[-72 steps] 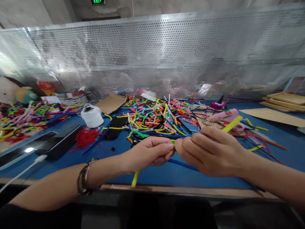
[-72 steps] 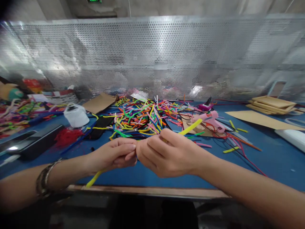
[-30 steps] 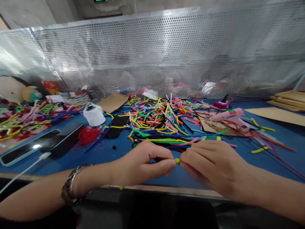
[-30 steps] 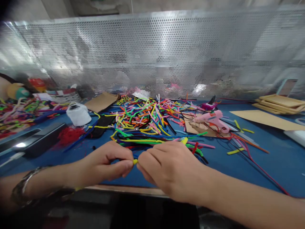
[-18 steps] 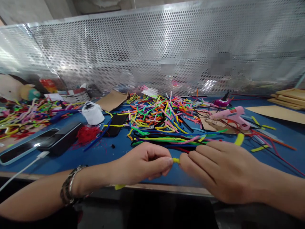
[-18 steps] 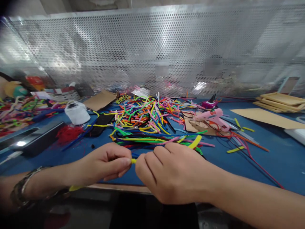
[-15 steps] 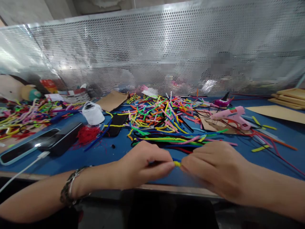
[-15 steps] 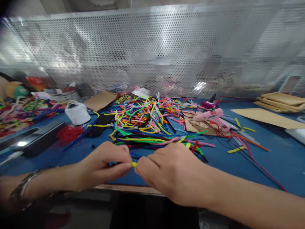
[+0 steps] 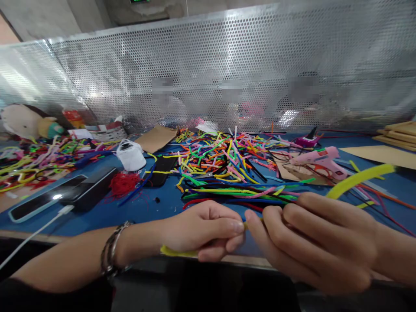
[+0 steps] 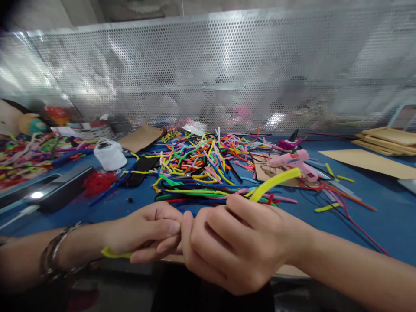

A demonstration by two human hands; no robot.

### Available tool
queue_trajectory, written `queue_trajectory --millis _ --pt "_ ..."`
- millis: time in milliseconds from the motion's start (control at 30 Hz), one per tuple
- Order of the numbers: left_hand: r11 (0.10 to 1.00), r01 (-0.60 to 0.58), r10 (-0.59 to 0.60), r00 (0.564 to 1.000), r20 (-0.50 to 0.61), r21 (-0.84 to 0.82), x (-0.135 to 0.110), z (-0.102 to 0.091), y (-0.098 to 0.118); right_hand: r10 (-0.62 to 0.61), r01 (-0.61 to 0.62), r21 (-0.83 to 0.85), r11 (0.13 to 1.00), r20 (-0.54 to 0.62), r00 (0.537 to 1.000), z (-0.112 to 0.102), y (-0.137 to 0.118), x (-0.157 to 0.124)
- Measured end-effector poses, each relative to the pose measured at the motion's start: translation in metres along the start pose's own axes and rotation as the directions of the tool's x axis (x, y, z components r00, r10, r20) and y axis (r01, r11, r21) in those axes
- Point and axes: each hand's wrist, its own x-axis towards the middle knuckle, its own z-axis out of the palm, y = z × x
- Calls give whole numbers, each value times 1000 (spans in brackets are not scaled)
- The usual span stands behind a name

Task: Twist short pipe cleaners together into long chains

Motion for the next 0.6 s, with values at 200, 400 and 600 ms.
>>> queue_trajectory --millis 200,400,600 --pt "989 8 -8 1000 2 -149 2 3 -9 -87 77 -164 983 -55 995 3 1 -2" --pt "879 -102 126 992 -22 466 -1 -1 -3 135 -155 157 975 133 982 -1 -7 3" --pt "-551 -276 353 778 520 787 -13 3 15 274 -645 669 370 585 764 1 -17 5"
